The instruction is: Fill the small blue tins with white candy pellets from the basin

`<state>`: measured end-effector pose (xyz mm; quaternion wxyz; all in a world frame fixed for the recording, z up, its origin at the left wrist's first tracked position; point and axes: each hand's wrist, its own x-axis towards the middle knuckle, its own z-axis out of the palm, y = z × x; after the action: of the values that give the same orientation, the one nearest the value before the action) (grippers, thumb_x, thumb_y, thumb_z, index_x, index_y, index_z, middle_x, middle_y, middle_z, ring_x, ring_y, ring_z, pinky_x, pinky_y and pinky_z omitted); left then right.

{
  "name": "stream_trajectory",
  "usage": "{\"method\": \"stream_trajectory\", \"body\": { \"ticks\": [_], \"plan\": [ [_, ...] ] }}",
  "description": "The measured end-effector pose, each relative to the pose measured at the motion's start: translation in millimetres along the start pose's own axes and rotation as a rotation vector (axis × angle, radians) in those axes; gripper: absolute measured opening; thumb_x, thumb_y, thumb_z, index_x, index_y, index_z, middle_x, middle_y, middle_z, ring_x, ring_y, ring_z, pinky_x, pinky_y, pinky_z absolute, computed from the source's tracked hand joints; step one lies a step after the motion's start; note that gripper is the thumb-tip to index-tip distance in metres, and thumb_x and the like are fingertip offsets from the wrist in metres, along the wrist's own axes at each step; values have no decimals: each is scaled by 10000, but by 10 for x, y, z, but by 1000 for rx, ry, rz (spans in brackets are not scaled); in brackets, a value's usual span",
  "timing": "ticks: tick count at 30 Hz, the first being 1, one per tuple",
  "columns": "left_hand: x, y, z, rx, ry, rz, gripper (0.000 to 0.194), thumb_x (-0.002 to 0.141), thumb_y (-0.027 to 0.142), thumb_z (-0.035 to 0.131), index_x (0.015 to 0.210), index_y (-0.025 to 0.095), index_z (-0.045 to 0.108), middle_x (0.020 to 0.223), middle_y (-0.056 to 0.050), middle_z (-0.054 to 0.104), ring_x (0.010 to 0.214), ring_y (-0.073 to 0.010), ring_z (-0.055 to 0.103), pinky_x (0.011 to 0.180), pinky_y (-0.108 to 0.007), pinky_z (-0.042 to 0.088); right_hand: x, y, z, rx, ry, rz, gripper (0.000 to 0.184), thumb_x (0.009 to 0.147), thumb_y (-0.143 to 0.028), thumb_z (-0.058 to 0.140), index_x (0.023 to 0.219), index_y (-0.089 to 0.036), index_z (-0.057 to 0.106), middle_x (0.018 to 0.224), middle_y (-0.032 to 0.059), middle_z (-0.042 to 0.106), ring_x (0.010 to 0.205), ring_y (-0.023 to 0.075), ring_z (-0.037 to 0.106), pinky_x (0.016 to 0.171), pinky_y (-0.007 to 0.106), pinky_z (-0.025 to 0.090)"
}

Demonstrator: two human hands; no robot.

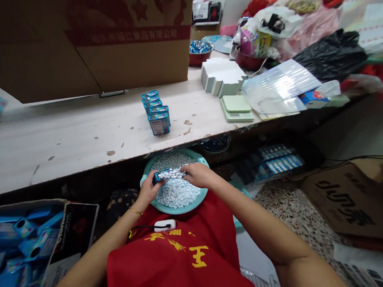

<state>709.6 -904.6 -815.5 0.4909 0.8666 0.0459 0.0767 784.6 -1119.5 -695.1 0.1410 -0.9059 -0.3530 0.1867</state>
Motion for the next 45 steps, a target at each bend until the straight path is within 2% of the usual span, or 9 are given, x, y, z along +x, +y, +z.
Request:
{"method": "stream_trajectory", "body": {
  "ticks": [4, 9, 14, 17, 20, 25, 29, 37, 45],
  "plan": [
    [-13, 7, 33, 27, -8, 51, 340, 737, 252, 573, 1069, 198, 528, 1021, -56, 598, 951, -215, 550, 865, -354, 421, 68, -280, -125, -319, -61, 0, 266, 817, -226, 438, 995, -190, 632, 981, 102, 669, 910, 251, 619, 733, 327, 461],
    [-15, -22, 61, 17, 10, 47, 334, 730, 238, 578, 1059, 210, 528, 1029, -57, 595, 977, -220, 548, 878, -361, 416, 165, -558, -195, -446, -89, -18, 278, 817, -168, 384, 977, -158, 611, 930, 129, 665, 843, 262, 635, 687, 349, 475],
    [-9, -59, 8, -70, 70, -43, 359, 707, 293, 617, 1042, 207, 518, 949, -36, 600, 897, -200, 560, 840, -341, 431, 24, -318, -220, -436, -49, 11, 254, 839, -184, 380, 978, -182, 593, 984, 105, 639, 862, 232, 627, 686, 316, 472],
    [-31, -134, -10, -254, 154, -186, 376, 704, 364, 628, 1019, 202, 501, 910, -27, 587, 859, -184, 565, 814, -336, 452, -107, 127, 50, -389, -60, 142, 248, 849, -190, 397, 1028, -202, 568, 991, 92, 631, 862, 224, 626, 702, 319, 468],
    [-38, -230, 80, -578, 174, -423, 356, 705, 388, 634, 961, 198, 473, 902, -28, 585, 829, -169, 583, 782, -342, 484, -82, 446, 580, -230, -122, 247, 270, 828, -135, 418, 1045, -160, 576, 1008, 137, 626, 901, 256, 617, 753, 361, 459],
    [-8, -235, 310, -938, 185, -659, 332, 705, 306, 660, 934, 199, 445, 941, -41, 595, 803, -144, 606, 775, -334, 511, 283, 400, 1408, 20, -45, 281, 338, 870, -164, 393, 1178, -187, 530, 1177, 103, 581, 1058, 230, 550, 875, 324, 417],
    [-71, -121, 216, -978, 68, -604, 391, 676, 335, 694, 953, 210, 446, 937, -24, 589, 815, -155, 610, 748, -343, 518, 439, 381, 1610, 171, 15, 299, 376, 865, -232, 441, 1235, -198, 497, 1246, 64, 553, 1104, 209, 523, 912, 297, 405],
    [-231, -199, -302, -511, 233, -222, 398, 717, 357, 645, 1048, 212, 478, 959, -13, 568, 895, -150, 552, 873, -313, 430, 205, 588, 1171, 438, 126, 138, 348, 788, -222, 522, 1123, -138, 563, 1040, 75, 637, 959, 187, 575, 865, 306, 429],
    [-91, -33, -74, -131, 77, -57, 364, 723, 319, 607, 1049, 202, 494, 891, -22, 573, 827, -181, 540, 795, -319, 425, -42, 289, 302, 387, 100, -82, 277, 789, -230, 526, 1045, -180, 619, 1004, 55, 658, 930, 195, 584, 818, 294, 433]
  ]
}}
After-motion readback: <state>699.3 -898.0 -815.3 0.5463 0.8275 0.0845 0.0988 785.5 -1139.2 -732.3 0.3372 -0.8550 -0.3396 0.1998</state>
